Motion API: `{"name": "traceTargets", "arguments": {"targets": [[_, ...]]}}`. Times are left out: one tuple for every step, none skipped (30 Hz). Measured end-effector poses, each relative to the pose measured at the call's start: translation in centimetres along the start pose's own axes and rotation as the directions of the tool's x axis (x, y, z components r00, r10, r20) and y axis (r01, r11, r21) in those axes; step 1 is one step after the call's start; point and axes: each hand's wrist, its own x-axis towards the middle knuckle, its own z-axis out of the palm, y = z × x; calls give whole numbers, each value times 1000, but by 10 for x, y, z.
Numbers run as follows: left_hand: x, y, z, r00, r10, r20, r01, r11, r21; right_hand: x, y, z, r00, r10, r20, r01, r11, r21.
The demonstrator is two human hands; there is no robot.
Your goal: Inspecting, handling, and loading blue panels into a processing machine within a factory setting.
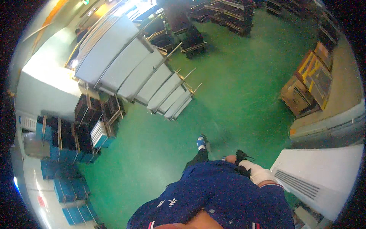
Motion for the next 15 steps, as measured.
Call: {"name": "traceTargets", "arguments": {"targets": [[17,5,-16,999,29,28,-29,999,17,5,5,2,1000,20,-17,-19,1000,22],[28,7,-27,998,48,31,-49,999,10,6,10,-1,998,-11,-60,17,995,98],[47,16,-43,995,78,59,-80,997,23,1,18,-7,993,-18,-118,40,981,190],[56,20,-57,994,96,55,-98,995,18,0,17,-17,989,-46,-141,71,982,177],[72,26,-76,989,125,82,-128,991,33,1,15,-15,982,-59,-177,94,976,196],[92,37,-90,982,157,105,-162,986,38,1,18,-20,982,-41,-187,78,978,193],[108,44,-103,974,191,120,-197,980,39,11,28,-22,967,-78,-241,136,962,236],[118,44,-112,969,211,127,-216,976,28,19,18,-19,954,-114,-278,196,938,285],[129,44,-122,966,225,128,-229,973,20,27,17,-27,959,-96,-267,170,947,271],[145,32,-128,963,226,145,-232,972,26,32,10,-38,960,-67,-273,140,956,259],[163,23,-132,950,225,217,-225,974,-23,34,3,-45,962,-33,-271,104,963,250],[171,21,-134,935,224,274,-207,974,-89,39,0,-54,965,-25,-261,87,969,230],[175,17,-138,935,223,276,-202,974,-101,46,-4,-64,968,-16,-250,67,978,197],[173,29,-143,953,128,275,-99,988,-115,49,-6,-71,968,-3,-250,45,985,164],[173,34,-144,966,28,258,10,989,-145,56,-6,-80,970,-12,-241,39,993,109]]}}
